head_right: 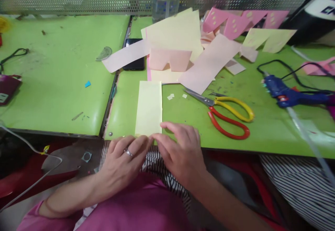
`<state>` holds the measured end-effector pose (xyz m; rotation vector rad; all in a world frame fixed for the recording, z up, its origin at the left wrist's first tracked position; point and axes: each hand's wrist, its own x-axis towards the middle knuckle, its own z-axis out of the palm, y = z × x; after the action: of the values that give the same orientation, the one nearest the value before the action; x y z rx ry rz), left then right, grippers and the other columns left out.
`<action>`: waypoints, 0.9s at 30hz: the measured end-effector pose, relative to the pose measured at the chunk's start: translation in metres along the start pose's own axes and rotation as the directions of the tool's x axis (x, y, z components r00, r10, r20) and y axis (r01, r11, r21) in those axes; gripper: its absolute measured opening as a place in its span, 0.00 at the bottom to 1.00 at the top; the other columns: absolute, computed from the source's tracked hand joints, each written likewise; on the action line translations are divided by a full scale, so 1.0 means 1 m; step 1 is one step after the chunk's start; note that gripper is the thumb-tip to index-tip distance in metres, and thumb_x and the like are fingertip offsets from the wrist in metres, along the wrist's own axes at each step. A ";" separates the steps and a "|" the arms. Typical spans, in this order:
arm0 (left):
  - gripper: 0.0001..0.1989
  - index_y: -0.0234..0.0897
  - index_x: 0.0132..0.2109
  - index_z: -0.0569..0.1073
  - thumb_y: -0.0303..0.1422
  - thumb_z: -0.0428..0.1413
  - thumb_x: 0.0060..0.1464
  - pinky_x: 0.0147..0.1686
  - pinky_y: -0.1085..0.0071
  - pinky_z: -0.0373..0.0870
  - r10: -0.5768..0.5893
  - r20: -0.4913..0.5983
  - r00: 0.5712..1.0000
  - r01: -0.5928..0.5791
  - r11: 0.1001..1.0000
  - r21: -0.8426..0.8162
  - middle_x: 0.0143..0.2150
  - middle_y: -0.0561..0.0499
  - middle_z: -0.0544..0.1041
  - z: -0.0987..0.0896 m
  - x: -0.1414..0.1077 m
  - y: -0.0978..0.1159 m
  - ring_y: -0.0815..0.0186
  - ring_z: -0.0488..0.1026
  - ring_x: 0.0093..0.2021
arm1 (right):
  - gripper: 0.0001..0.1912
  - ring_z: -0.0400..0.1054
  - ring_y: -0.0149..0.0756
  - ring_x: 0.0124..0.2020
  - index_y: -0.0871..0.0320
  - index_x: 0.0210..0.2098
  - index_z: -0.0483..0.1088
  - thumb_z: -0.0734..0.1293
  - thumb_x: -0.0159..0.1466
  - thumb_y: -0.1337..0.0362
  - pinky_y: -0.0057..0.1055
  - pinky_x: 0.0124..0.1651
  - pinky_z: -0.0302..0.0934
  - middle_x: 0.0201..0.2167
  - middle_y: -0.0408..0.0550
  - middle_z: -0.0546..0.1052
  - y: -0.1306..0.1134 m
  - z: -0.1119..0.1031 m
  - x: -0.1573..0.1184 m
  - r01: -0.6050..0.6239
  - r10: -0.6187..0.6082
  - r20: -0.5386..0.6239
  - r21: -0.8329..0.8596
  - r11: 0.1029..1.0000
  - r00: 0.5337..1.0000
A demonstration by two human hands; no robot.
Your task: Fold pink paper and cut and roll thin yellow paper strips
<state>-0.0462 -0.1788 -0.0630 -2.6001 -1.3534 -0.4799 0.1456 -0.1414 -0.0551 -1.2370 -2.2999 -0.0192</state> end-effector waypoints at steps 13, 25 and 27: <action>0.23 0.38 0.61 0.69 0.34 0.57 0.59 0.49 0.60 0.58 -0.171 -0.124 0.978 0.165 0.985 -0.054 0.53 0.54 0.77 0.017 -0.019 0.007 0.58 0.65 0.47 | 0.14 0.66 0.38 0.40 0.60 0.48 0.73 0.69 0.62 0.66 0.38 0.48 0.54 0.38 0.48 0.81 -0.021 0.005 -0.024 0.015 -0.029 -0.055 -0.243 0.970 0.998; 0.21 0.39 0.58 0.71 0.33 0.59 0.58 0.50 0.61 0.58 -0.176 -0.159 0.971 0.175 0.984 -0.021 0.51 0.52 0.79 0.011 -0.022 -0.003 0.61 0.68 0.48 | 0.16 0.67 0.39 0.40 0.62 0.48 0.71 0.71 0.60 0.65 0.38 0.46 0.55 0.38 0.50 0.80 -0.013 0.006 -0.028 0.012 -0.037 -0.091 -0.261 0.965 0.995; 0.21 0.39 0.58 0.72 0.34 0.59 0.58 0.50 0.60 0.58 -0.179 -0.146 0.973 0.176 0.984 -0.031 0.52 0.51 0.78 0.012 -0.022 -0.002 0.60 0.68 0.49 | 0.16 0.67 0.40 0.40 0.62 0.47 0.71 0.70 0.60 0.65 0.38 0.46 0.55 0.38 0.51 0.80 -0.012 0.003 -0.029 0.007 -0.035 -0.102 -0.263 0.965 0.994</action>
<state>-0.0571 -0.1909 -0.0824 -2.4128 -1.5432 -0.6999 0.1479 -0.1696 -0.0679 -1.3048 -2.2701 -0.3995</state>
